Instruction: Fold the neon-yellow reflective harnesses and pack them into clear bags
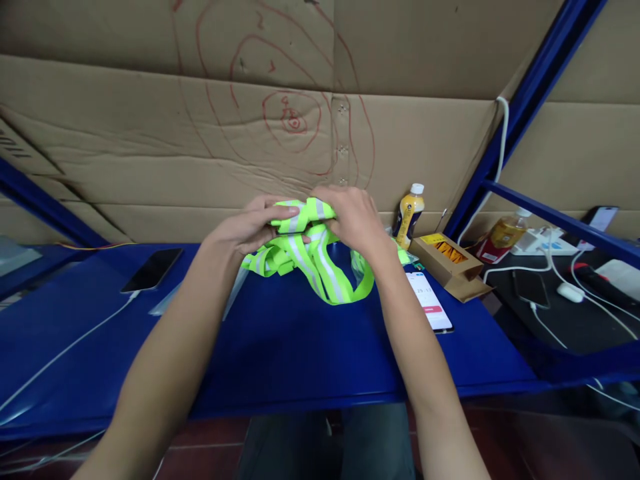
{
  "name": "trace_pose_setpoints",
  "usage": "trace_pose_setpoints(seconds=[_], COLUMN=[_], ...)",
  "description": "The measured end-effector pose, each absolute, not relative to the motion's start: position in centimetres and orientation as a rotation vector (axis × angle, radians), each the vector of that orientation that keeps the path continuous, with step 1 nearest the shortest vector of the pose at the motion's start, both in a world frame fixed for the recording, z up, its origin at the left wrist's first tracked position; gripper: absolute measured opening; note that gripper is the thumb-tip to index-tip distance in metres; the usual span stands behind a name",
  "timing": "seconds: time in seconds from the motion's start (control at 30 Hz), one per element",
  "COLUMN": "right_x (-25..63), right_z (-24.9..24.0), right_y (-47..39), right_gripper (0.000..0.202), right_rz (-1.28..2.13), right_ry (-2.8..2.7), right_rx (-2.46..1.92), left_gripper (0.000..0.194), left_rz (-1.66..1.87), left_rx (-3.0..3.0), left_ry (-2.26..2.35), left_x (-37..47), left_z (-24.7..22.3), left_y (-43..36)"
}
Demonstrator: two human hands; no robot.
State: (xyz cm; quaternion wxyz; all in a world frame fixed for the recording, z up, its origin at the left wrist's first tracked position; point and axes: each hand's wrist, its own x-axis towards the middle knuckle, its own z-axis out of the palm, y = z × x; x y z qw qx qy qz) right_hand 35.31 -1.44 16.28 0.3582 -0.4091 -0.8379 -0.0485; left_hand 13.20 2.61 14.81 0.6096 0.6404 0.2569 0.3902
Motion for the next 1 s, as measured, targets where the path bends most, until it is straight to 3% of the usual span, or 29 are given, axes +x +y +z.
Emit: trace_pose_setpoints(seconds=[0.07, 0.23, 0.5, 0.67, 0.83, 1.0], right_x=[35.6, 37.5, 37.9, 36.8, 35.8, 35.2], right_z=[16.5, 17.4, 16.8, 16.7, 16.5, 15.9], right_y=[-1.6, -2.2, -0.9, -1.0, -1.4, -1.4], right_gripper=[0.032, 0.072, 0.046, 0.044, 0.019, 0.039], right_rz=[-0.011, 0.377, 0.6, 0.371, 0.05, -0.209], right_ry=[-2.247, -2.328, -2.455, -2.36, -2.269, -2.159], right_rx=[-1.017, -0.851, -1.002, -0.925, -1.019, -1.16], left_gripper=[0.05, 0.061, 0.045, 0.049, 0.06, 0.051], left_rz=[0.926, 1.01, 0.942, 1.045, 0.976, 0.902], left_rx=[1.602, 2.22, 2.568, 2.151, 1.611, 1.473], left_ry=[0.635, 0.692, 0.583, 0.553, 0.612, 0.631], left_x=[12.6, 11.7, 12.4, 11.8, 12.4, 13.2], left_z=[15.0, 15.9, 17.2, 16.2, 14.9, 14.9], left_y=[2.8, 2.5, 0.2, 1.7, 3.0, 3.0])
